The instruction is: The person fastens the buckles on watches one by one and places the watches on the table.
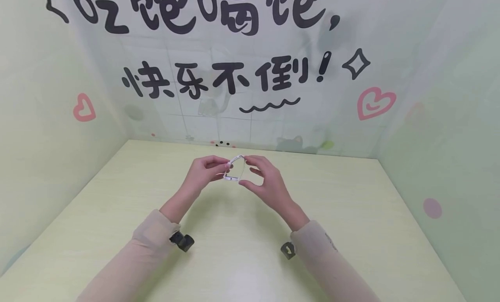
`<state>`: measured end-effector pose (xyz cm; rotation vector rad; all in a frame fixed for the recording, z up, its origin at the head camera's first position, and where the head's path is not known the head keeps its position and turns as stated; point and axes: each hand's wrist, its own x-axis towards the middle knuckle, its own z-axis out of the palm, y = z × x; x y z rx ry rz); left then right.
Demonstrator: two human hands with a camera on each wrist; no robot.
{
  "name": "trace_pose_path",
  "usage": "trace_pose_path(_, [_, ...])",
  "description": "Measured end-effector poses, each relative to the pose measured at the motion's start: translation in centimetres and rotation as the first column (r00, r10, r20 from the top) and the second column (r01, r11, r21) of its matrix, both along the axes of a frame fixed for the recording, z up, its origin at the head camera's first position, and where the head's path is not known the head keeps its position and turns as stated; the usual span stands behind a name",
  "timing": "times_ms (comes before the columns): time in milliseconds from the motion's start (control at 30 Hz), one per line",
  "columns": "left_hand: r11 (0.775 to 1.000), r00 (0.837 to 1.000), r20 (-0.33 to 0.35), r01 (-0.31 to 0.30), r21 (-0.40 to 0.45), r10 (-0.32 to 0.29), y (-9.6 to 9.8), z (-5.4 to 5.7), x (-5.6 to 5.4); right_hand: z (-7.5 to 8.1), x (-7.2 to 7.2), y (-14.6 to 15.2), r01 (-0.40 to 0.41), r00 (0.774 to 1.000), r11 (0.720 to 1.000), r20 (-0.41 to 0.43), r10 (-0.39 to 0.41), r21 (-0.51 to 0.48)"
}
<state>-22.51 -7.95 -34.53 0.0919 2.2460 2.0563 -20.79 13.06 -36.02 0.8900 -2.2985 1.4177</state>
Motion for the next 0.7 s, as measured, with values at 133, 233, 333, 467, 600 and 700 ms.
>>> trace_pose_path(133, [0.999,0.998,0.055,-0.002,0.05,-0.001,0.12,-0.08,-0.09,-0.11,-0.03,-0.12,-0.024,1.0,1.0,0.004,0.024,0.004])
trace_pose_path(233, [0.997,0.996,0.092,0.005,0.071,-0.011,0.25,-0.19,-0.06,-0.16,-0.12,-0.21,-0.019,1.0,1.0,0.005,0.019,0.014])
trace_pose_path(333, [0.996,0.993,0.115,0.018,0.085,-0.028,0.32,-0.3,0.03,-0.1,-0.17,-0.25,0.01,1.0,0.999,-0.003,-0.01,0.031])
trace_pose_path(467, [0.994,0.991,0.119,0.044,0.102,-0.057,0.29,-0.35,0.23,0.03,-0.22,-0.18,0.04,0.999,0.998,-0.015,-0.04,0.047])
trace_pose_path(600, [0.989,0.988,0.091,0.113,0.093,-0.121,-0.01,-0.26,0.44,0.05,-0.4,-0.01,0.055,0.998,0.997,-0.014,-0.055,0.052])
trace_pose_path(700, [0.982,0.981,0.049,0.187,0.033,-0.188,-0.36,-0.13,0.5,0.08,-0.56,0.16,0.069,0.998,0.997,0.002,-0.069,0.045])
